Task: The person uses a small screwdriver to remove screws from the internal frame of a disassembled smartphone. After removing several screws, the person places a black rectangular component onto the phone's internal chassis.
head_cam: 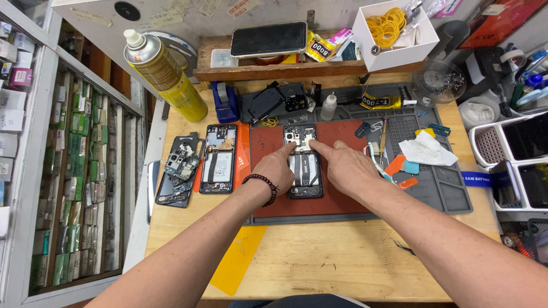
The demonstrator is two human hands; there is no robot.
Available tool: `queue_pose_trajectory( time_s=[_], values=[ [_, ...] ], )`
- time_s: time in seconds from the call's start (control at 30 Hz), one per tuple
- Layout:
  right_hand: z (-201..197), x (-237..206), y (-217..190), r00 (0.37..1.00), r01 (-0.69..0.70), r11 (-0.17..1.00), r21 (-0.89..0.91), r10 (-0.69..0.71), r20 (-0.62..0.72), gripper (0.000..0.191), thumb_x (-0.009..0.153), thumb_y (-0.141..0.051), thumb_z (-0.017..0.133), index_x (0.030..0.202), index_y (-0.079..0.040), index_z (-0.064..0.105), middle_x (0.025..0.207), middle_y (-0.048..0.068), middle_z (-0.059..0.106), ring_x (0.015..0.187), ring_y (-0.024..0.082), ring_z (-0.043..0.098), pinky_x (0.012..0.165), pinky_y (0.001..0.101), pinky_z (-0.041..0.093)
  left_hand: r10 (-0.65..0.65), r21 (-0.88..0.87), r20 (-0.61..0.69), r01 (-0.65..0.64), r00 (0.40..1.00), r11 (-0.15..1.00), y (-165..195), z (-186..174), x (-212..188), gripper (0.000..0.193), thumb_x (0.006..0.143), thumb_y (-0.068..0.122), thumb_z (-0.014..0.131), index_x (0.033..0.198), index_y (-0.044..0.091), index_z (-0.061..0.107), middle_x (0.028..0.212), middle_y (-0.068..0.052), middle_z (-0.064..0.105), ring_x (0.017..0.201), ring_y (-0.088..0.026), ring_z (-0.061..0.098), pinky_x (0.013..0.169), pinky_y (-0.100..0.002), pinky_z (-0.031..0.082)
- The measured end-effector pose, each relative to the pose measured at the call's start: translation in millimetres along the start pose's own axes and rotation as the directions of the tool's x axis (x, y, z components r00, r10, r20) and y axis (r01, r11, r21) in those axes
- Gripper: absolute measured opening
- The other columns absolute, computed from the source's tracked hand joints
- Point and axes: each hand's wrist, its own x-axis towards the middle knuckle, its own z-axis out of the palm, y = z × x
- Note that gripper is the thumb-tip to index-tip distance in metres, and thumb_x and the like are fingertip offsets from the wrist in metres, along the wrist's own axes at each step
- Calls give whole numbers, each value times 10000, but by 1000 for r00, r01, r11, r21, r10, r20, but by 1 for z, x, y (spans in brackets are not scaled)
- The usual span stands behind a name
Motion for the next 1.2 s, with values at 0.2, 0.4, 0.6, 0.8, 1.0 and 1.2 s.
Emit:
queue_pose_trajectory(
  time_s=[0.2,0.4,0.6,0.8,1.0,1.2],
  values=[
    [-14,3,-4,999,-9,998,61,6,48,706,910,14,434,1531,-322,424,1295,137,579,1021,384,697,882,485,582,-11,228,45,0,999,974,14,-14,-8,722,878,49,577,1561,219,415,1249,-207,696,1160,-339,684,998,-446,543],
    [-8,17,0,999,49,997,56,-49,-7,639,911,-17,493,1486,-296,491,1290,138,613,1133,366,650,931,484,555,-76,259,78,53,994,964,27,-25,-11,708,891,70,578,1559,231,408,1292,-186,669,1183,-351,661,991,-468,536],
    [-7,29,3,997,71,997,10,-71,10,633,914,-40,527,1479,-325,504,1299,116,650,1207,340,627,981,480,528,-138,225,50,123,989,967,33,-23,-15,705,909,79,563,1574,241,396,1290,-179,684,1199,-348,663,1006,-471,532],
    [-19,26,-8,994,-19,999,38,15,106,691,923,-30,517,1531,-351,450,1318,140,674,1189,359,655,981,488,545,-187,173,54,175,981,969,31,-23,-10,739,866,81,618,1555,248,408,1336,-148,657,1226,-322,644,1024,-451,525],
    [-29,7,-18,981,-125,985,117,106,160,768,909,22,464,1558,-379,369,1365,122,628,1019,368,740,744,451,655,-181,171,61,168,982,971,30,-19,-6,723,885,75,603,1559,255,415,1334,-153,664,1217,-307,664,1026,-444,535],
    [-27,1,-23,965,-209,971,113,187,182,744,950,-24,440,1584,-394,320,1359,135,632,909,391,767,613,456,667,-137,136,70,127,988,983,28,-23,-4,719,865,57,604,1536,267,457,1321,-147,672,1221,-319,654,1015,-451,535]
  ],
)
